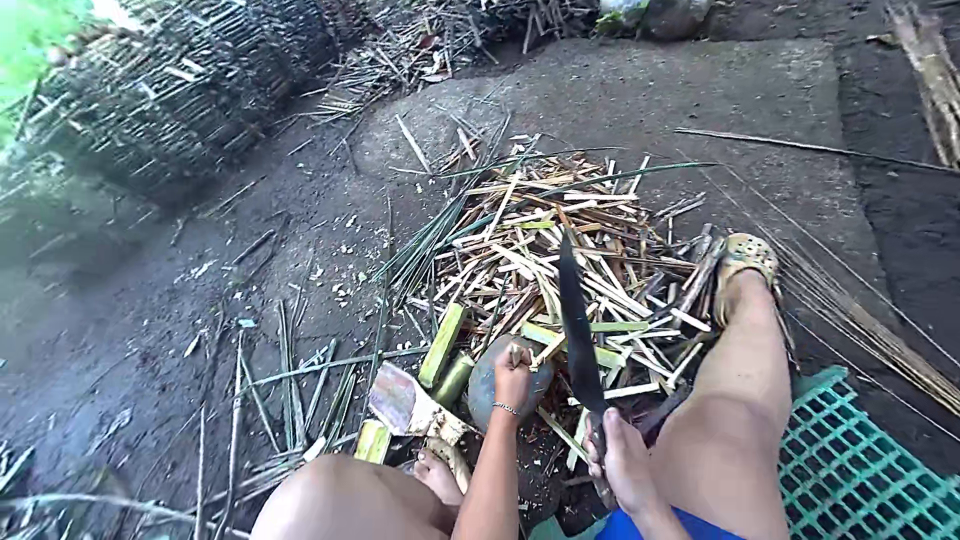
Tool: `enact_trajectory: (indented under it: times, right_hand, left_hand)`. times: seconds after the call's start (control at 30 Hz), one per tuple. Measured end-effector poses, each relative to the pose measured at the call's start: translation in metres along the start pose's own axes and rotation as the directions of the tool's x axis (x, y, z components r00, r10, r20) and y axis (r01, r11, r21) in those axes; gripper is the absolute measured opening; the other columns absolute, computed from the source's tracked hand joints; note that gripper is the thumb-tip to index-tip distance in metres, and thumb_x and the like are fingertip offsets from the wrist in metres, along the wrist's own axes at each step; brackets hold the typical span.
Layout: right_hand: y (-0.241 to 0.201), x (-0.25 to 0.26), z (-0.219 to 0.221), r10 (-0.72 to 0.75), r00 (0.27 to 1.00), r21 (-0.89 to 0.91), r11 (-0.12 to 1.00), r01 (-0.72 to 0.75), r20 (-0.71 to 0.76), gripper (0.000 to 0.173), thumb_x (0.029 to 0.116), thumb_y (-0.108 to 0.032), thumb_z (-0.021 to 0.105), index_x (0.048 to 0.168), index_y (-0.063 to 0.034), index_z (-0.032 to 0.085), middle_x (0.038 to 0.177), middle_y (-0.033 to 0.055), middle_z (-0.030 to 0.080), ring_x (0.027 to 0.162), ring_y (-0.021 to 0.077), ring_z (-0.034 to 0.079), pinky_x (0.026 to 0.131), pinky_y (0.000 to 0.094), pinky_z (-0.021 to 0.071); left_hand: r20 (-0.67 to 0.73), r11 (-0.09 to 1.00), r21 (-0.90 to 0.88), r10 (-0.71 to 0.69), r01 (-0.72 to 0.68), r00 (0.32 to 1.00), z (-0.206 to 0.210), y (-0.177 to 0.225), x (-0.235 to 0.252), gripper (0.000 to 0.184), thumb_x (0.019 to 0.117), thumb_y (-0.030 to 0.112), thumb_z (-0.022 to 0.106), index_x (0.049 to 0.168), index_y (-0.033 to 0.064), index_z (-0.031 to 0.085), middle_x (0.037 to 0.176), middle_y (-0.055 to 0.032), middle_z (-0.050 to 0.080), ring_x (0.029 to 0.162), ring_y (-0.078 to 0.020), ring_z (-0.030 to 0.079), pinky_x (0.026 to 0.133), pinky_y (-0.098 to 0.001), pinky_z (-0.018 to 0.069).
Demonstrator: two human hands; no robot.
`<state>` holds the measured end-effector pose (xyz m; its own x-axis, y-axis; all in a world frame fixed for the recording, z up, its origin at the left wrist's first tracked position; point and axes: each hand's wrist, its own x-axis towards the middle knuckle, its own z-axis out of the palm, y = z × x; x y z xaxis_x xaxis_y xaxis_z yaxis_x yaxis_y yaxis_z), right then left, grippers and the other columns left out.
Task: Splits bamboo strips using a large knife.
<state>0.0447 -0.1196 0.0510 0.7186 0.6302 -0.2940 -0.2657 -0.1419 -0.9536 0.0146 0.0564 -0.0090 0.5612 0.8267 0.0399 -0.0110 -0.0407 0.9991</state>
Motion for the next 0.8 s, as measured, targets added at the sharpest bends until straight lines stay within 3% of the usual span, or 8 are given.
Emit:
enact_trajectory:
  times: [0.1, 0.23, 0.4, 0.63, 0.8]
  right_hand:
    - [-0.006, 0.003, 0.019, -0.191, 0.979, -0.174, 0.964, 0.200, 0.066, 0.052, 0.1036, -0.058, 0.037, 0.082, -0.0155, 0.058, 0.057, -0.0156, 0.046, 0.045, -0.0046, 0.043, 0.043, 0.0160, 0.0412]
    - [-0.020, 0.011, 0.027, -0.352, 0.929, -0.221, 0.903, 0.369, 0.112, 0.062, 0.1001, -0.072, 0.035, 0.081, -0.0180, 0.058, 0.057, -0.0148, 0.044, 0.046, -0.0048, 0.042, 0.043, 0.0160, 0.0392]
    - [-0.023, 0.013, 0.031, -0.237, 0.963, -0.252, 0.932, 0.262, 0.127, 0.052, 0.1042, -0.057, 0.035, 0.082, -0.0161, 0.057, 0.057, -0.0151, 0.044, 0.046, -0.0044, 0.042, 0.045, 0.0161, 0.0403]
    - [-0.024, 0.003, 0.032, -0.276, 0.956, -0.174, 0.941, 0.290, 0.100, 0.056, 0.1010, -0.069, 0.037, 0.081, -0.0202, 0.056, 0.056, -0.0168, 0.044, 0.045, -0.0058, 0.042, 0.042, 0.0139, 0.0390]
    - [-0.019, 0.009, 0.032, -0.224, 0.971, -0.286, 0.928, 0.239, 0.084, 0.048, 0.1059, -0.052, 0.034, 0.078, -0.0189, 0.055, 0.055, -0.0152, 0.042, 0.044, -0.0039, 0.041, 0.044, 0.0165, 0.0389]
  left_hand:
    - [0.076, 0.999, 0.040, 0.017, -0.020, 0.997, 0.000, -0.004, -0.006, 0.013, 0.0818, -0.008, 0.048, 0.078, -0.0015, 0.058, 0.072, 0.0031, 0.055, 0.070, 0.0008, 0.052, 0.069, -0.0198, 0.0464]
    - [0.123, 0.997, 0.009, 0.073, -0.075, 0.990, 0.001, -0.007, -0.010, 0.014, 0.0803, -0.008, 0.049, 0.075, 0.0003, 0.058, 0.071, 0.0034, 0.056, 0.072, -0.0001, 0.054, 0.071, -0.0203, 0.0464]
    - [0.096, 0.997, 0.040, 0.055, -0.059, 0.994, 0.003, -0.003, -0.015, 0.012, 0.0796, -0.009, 0.051, 0.080, -0.0046, 0.063, 0.075, -0.0014, 0.060, 0.075, -0.0019, 0.056, 0.073, -0.0214, 0.0477]
    - [0.104, 0.994, 0.086, 0.053, -0.062, 0.993, 0.004, -0.003, -0.016, 0.009, 0.0795, -0.008, 0.055, 0.079, -0.0040, 0.064, 0.078, -0.0062, 0.062, 0.077, -0.0079, 0.059, 0.075, -0.0272, 0.0495]
    - [0.095, 0.995, 0.054, 0.076, -0.081, 0.993, 0.006, -0.004, -0.015, 0.011, 0.0803, -0.007, 0.053, 0.078, -0.0036, 0.064, 0.077, -0.0036, 0.061, 0.077, -0.0050, 0.057, 0.076, -0.0238, 0.0484]
